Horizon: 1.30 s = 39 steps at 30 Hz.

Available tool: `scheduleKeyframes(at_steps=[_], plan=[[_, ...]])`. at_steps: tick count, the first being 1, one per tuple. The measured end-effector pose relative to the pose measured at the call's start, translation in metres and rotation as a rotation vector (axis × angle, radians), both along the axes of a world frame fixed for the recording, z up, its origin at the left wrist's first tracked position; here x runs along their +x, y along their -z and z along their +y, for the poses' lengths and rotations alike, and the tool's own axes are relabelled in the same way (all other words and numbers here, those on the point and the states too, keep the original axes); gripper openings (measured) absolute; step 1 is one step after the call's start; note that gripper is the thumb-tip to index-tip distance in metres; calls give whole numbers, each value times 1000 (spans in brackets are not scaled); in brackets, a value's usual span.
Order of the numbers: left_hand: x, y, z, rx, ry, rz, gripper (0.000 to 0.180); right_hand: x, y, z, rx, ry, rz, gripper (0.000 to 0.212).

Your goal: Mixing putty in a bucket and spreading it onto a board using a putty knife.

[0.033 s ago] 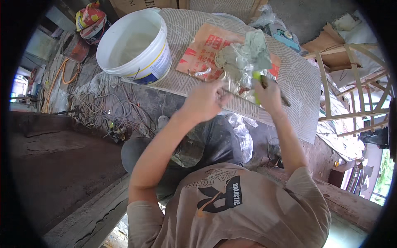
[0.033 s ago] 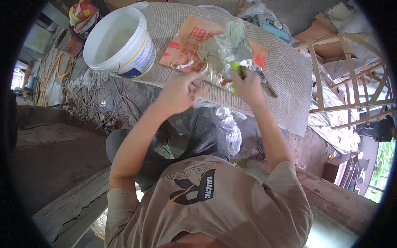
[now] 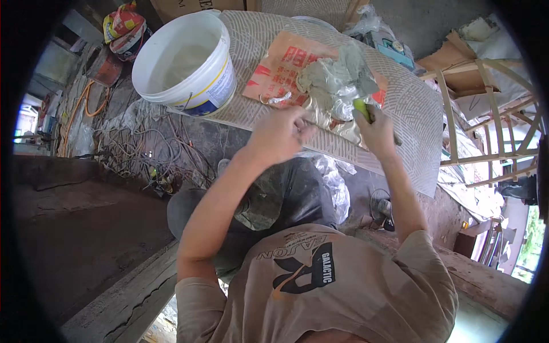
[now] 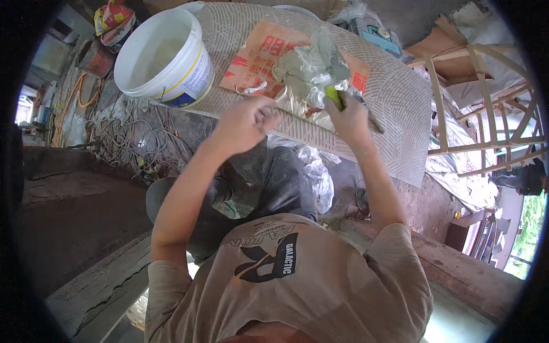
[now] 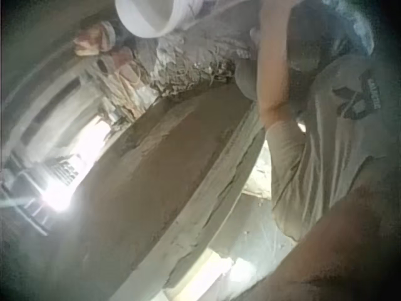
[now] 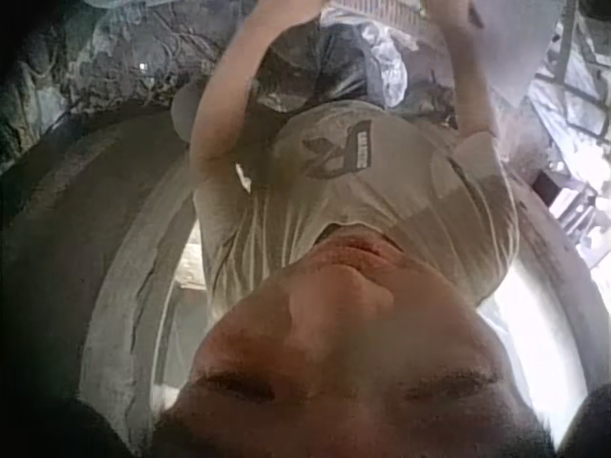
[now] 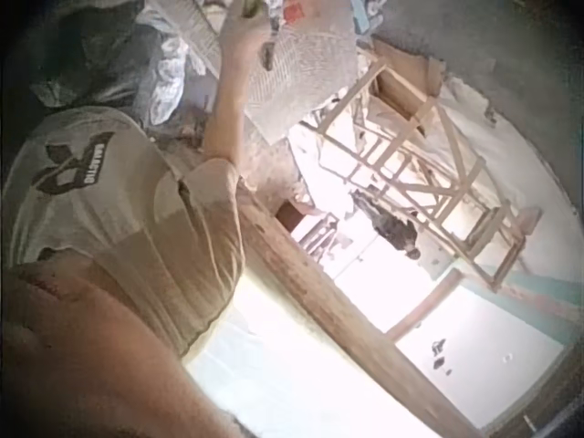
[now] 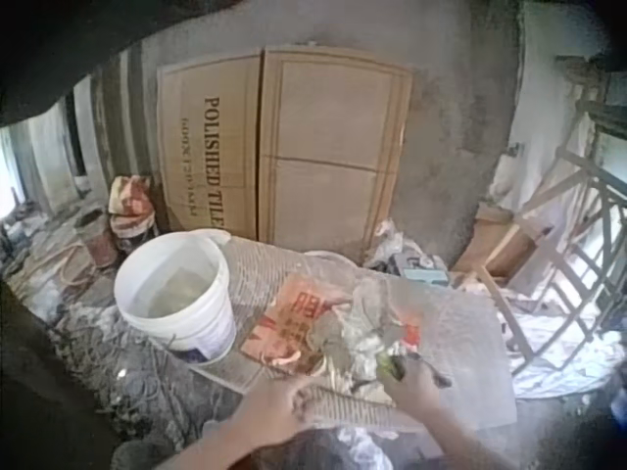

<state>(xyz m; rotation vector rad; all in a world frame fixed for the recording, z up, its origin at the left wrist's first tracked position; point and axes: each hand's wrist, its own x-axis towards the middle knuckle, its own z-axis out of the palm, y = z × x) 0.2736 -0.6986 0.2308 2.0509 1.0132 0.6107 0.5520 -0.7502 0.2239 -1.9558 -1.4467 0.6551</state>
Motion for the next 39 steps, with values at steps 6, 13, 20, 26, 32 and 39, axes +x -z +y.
scheduleKeyframes(at_steps=[6,13,20,26,32,39], plan=[[-29,-22,27,19,-147,-7,39,4,23,-51,3,-69,-369,38],[-60,-48,46,151,-303,-143,34,-79,98,-46,50,-161,-491,46],[-103,-66,55,127,-610,-133,32,-94,150,-59,-1,-266,-593,40],[-187,-55,97,512,-1046,-626,41,-67,88,-58,-47,-312,-74,36],[-229,-19,132,-8,-1164,-771,58,-49,2,-17,211,50,192,34],[-236,17,158,-355,-809,-1339,52,39,32,42,237,-93,-203,42]])
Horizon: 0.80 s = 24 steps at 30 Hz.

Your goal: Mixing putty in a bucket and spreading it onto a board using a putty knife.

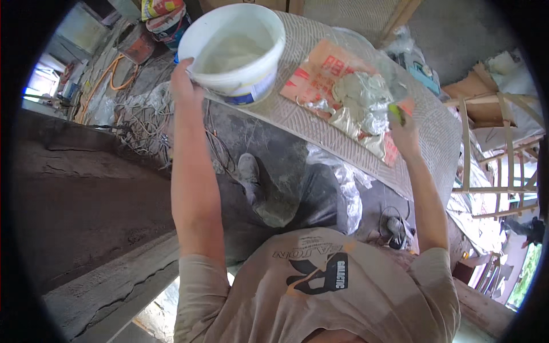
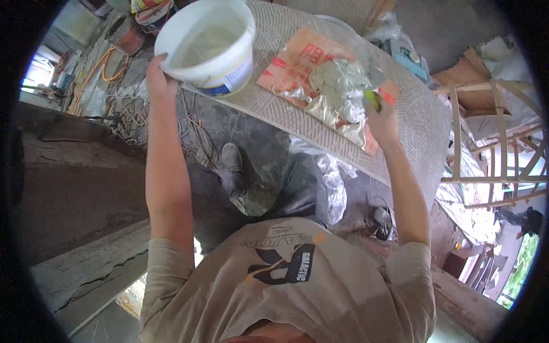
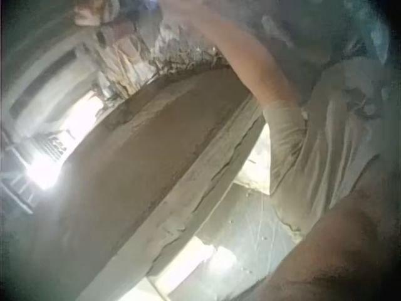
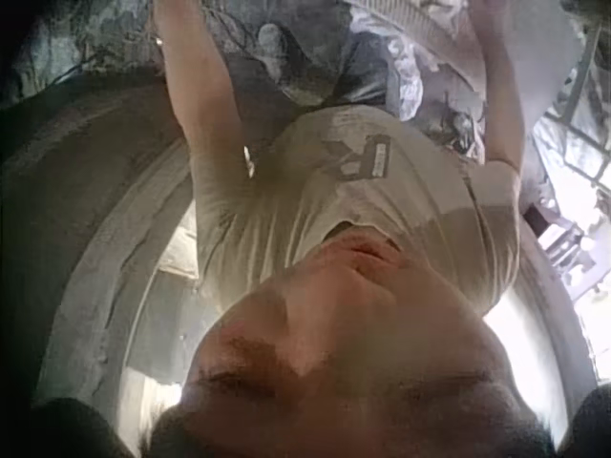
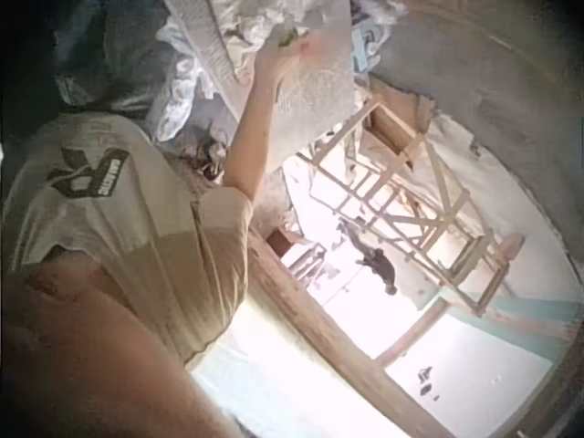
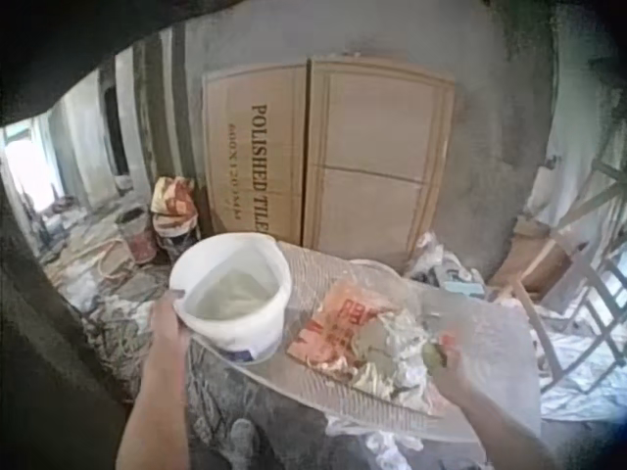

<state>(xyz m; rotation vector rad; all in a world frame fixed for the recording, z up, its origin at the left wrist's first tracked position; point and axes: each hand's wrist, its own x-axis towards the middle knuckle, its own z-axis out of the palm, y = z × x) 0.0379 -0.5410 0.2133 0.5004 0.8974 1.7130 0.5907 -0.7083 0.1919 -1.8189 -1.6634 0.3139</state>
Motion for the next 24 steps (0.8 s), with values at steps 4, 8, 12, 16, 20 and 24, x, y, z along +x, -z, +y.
scheduleKeyframes(at_steps=[4,8,12,16,20,24], plan=[[17,-30,-18,108,112,115,54,-55,-104,-8,-19,82,155,41],[55,-58,-28,226,161,383,56,-79,-127,-1,63,-244,-113,43],[57,-57,-29,222,135,421,53,-148,-119,48,-224,-539,-269,49],[74,-64,-40,269,209,420,49,-208,-84,143,-588,-510,40,31],[115,-63,-30,346,242,632,51,-157,-48,234,-599,-623,588,24],[92,-66,-46,425,311,890,55,-199,-164,113,-358,-670,344,22]])
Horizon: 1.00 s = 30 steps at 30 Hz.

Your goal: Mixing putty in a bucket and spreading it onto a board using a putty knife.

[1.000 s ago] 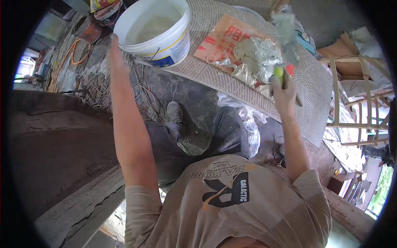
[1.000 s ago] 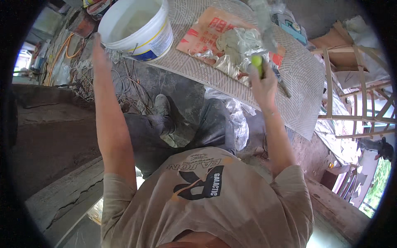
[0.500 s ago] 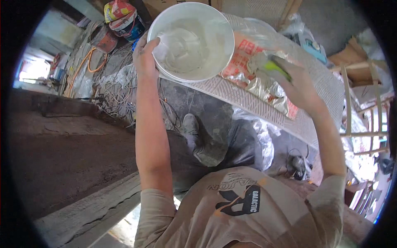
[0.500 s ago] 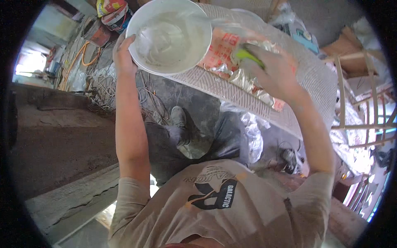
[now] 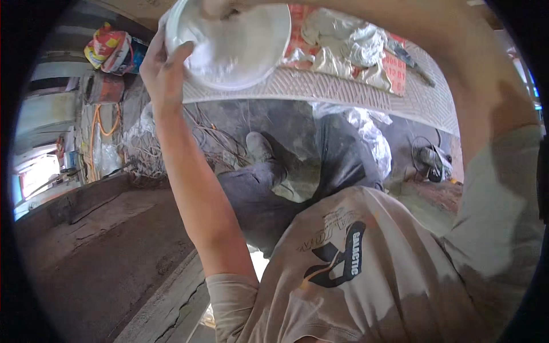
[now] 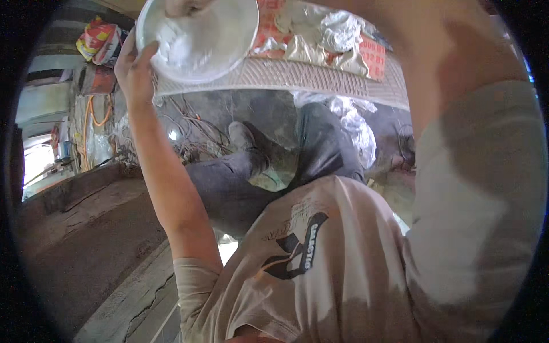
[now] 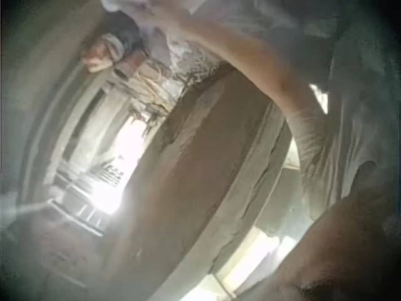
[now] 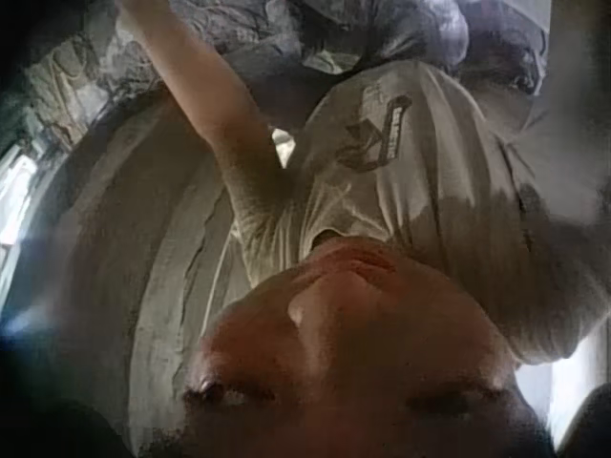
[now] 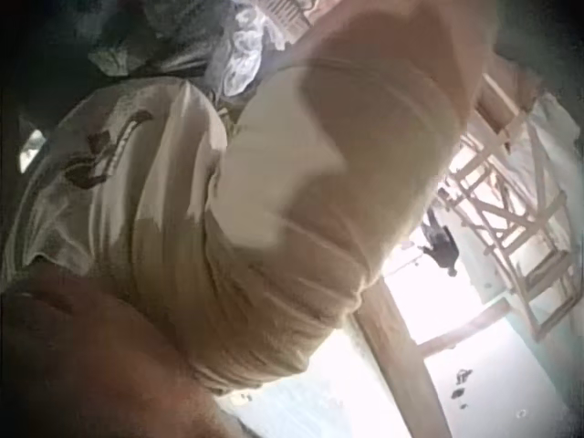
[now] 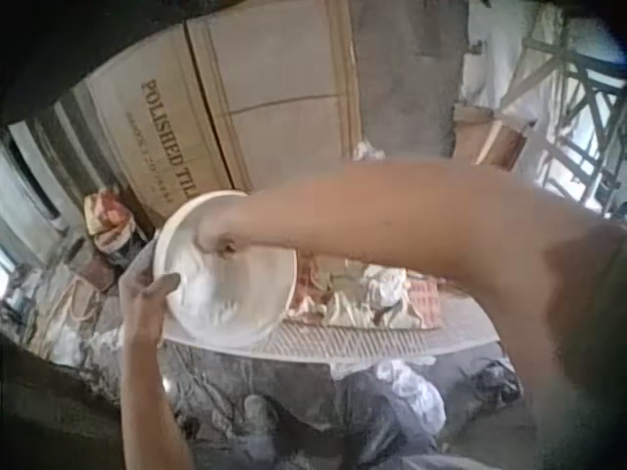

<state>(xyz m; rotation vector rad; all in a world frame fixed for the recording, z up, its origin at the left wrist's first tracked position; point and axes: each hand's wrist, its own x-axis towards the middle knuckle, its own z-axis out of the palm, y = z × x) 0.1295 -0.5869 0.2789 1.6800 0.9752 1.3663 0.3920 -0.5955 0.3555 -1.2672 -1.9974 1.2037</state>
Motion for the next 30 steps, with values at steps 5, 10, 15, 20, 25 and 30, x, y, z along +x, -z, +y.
scheduleKeyframes(at_steps=[5,10,15,20,25,30], plan=[[18,29,47,11,15,-69,57,-78,77,162,595,-334,-1023,17],[-9,4,36,-22,-322,428,55,-32,147,209,-963,329,77,6],[-24,-4,33,-88,-254,219,55,-54,132,119,-445,71,164,11],[-4,-23,62,7,-143,370,55,-31,63,64,-591,531,190,8],[58,-18,98,-399,153,-145,52,72,78,100,-336,141,264,23],[57,-49,94,-243,306,32,38,65,-82,-90,348,-56,-519,34]])
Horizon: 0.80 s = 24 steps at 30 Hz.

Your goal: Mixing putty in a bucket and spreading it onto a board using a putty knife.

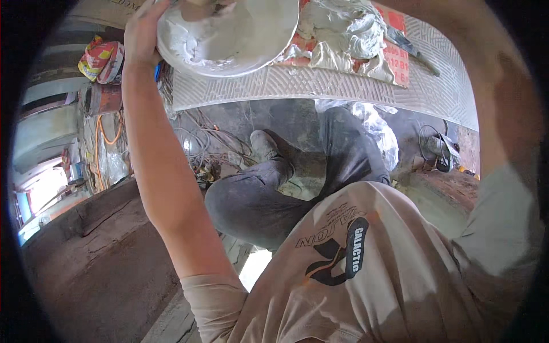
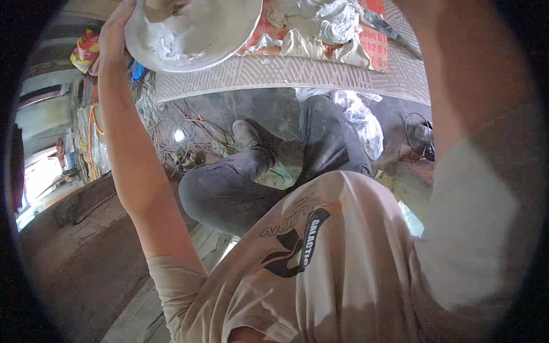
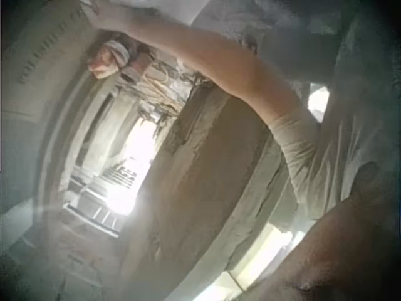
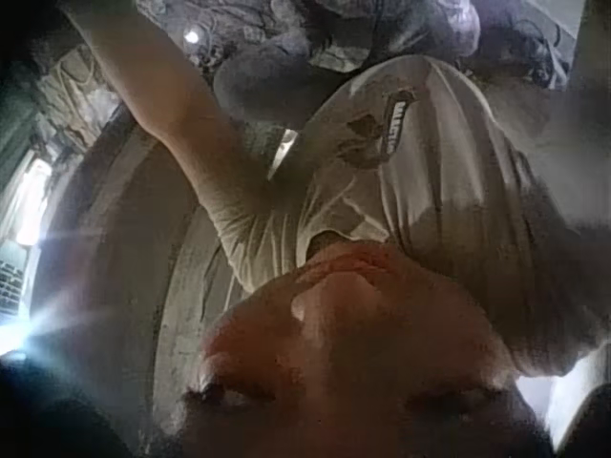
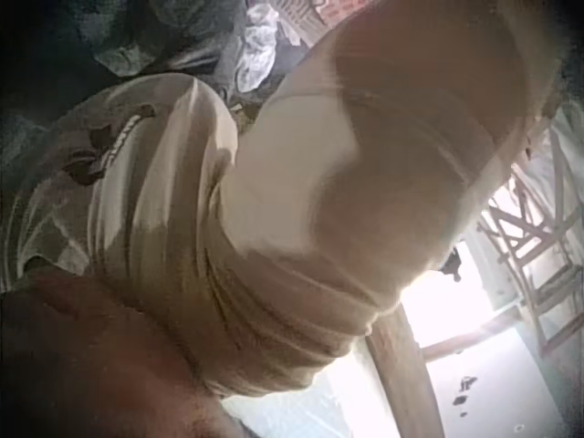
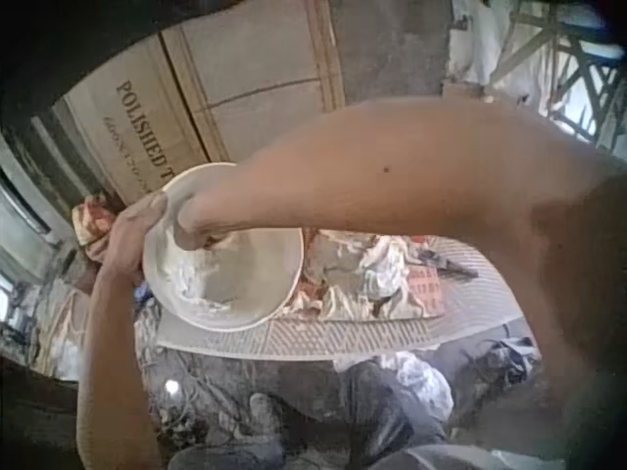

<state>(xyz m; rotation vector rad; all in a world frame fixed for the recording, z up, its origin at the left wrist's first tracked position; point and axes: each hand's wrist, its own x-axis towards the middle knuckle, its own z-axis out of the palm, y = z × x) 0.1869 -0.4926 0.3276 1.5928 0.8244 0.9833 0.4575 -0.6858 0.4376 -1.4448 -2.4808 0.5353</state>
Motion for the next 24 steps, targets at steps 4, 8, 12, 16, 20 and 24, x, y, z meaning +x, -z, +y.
scheduleKeyframes(at_steps=[4,8,12,16,20,24], plan=[[14,9,13,63,79,73,34,-4,-11,-30,1,287,-75,33],[11,22,44,176,48,235,35,-10,8,-22,5,190,-214,32],[13,18,52,234,37,306,36,-25,30,-10,47,87,-341,32],[26,16,43,145,45,240,39,-42,51,6,89,-22,-483,31],[7,14,33,67,-2,216,42,-82,48,18,165,-177,-584,31],[5,11,28,-3,-6,152,45,-93,42,25,228,-289,-727,30]])
